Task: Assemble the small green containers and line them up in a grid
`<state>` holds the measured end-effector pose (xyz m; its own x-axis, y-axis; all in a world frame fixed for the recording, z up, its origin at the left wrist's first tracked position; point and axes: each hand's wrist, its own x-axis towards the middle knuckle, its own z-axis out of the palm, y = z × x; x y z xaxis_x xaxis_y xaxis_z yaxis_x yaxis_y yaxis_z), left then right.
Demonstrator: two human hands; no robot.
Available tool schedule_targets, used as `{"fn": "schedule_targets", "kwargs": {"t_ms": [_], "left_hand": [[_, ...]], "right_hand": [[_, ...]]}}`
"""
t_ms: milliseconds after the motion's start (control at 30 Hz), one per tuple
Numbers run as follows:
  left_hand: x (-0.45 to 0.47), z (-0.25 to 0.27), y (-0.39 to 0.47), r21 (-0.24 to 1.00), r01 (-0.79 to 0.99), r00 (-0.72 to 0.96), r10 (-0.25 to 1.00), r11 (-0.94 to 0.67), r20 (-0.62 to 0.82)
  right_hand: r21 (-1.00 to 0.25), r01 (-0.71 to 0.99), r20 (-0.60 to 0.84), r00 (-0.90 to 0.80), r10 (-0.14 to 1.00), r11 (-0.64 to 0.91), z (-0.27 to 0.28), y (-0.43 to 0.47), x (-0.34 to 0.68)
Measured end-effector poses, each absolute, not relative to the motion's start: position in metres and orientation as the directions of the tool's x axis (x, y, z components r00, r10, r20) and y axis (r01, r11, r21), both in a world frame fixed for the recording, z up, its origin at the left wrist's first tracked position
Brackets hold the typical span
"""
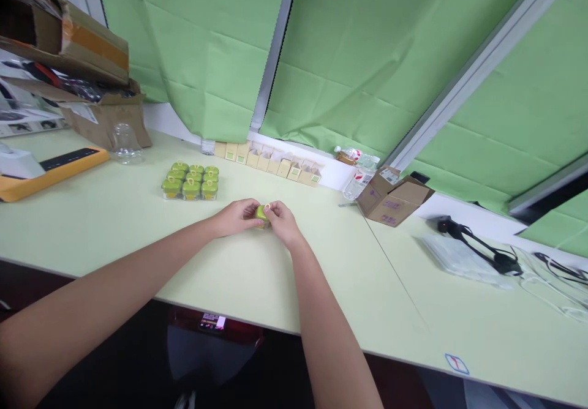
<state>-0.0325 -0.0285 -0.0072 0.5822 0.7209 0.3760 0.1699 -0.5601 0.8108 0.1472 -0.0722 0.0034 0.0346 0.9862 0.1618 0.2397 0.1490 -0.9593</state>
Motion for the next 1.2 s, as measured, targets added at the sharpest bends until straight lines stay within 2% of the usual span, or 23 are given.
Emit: {"fn": "schedule_targets", "kwargs": {"t_ms": [167, 367, 567, 700, 767, 867, 1000, 1133, 1200], "left_hand": [[-0.032, -0.008, -0.029, 0.798, 0.163, 0.577, 0.712, -0.58, 0.4], [-0.03, -0.007, -0.031, 0.775, 0.15, 0.59, 0.685, -0.613, 0.428], [-0.032, 0.0, -0.036, 0.73, 0.218, 0.599, 0.68, -0.647, 0.423], [-0.046, 0.015, -0.038, 0.622, 0.29, 0.653, 0.626, -0.727, 0.427], [-0.059, 0.024, -0.035, 0.555, 0.358, 0.696, 0.611, -0.75, 0.377], [-0.086, 0.035, -0.026, 0.442, 0.525, 0.706, 0.662, -0.727, 0.25], [-0.136, 0.042, -0.018, 0.338, 0.653, 0.664, 0.727, -0.678, 0.174], [-0.178, 0.044, -0.013, 0.221, 0.714, 0.626, 0.747, -0.664, 0.224], [-0.187, 0.044, -0.01, 0.207, 0.726, 0.611, 0.754, -0.655, 0.243]], "right_hand": [[-0.946, 0.294, 0.15, 0.015, 0.989, 0.139, 0.004, -0.073, 0.146], [-0.96, 0.247, 0.145, 0.03, 0.989, 0.133, 0.002, -0.073, 0.145], [-0.963, 0.249, 0.117, 0.032, 0.993, 0.105, 0.009, -0.077, 0.145], [-0.975, 0.211, 0.08, 0.068, 0.994, 0.064, 0.014, -0.079, 0.146], [-0.976, 0.211, 0.07, 0.095, 0.993, 0.048, 0.014, -0.08, 0.147], [-0.971, 0.238, 0.058, 0.114, 0.992, 0.03, 0.013, -0.08, 0.149], [-0.947, 0.32, 0.067, 0.125, 0.99, 0.024, 0.009, -0.077, 0.153], [-0.926, 0.374, 0.1, 0.12, 0.988, 0.048, 0.004, -0.073, 0.156], [-0.916, 0.398, 0.113, 0.122, 0.986, 0.055, 0.002, -0.072, 0.157]]}}
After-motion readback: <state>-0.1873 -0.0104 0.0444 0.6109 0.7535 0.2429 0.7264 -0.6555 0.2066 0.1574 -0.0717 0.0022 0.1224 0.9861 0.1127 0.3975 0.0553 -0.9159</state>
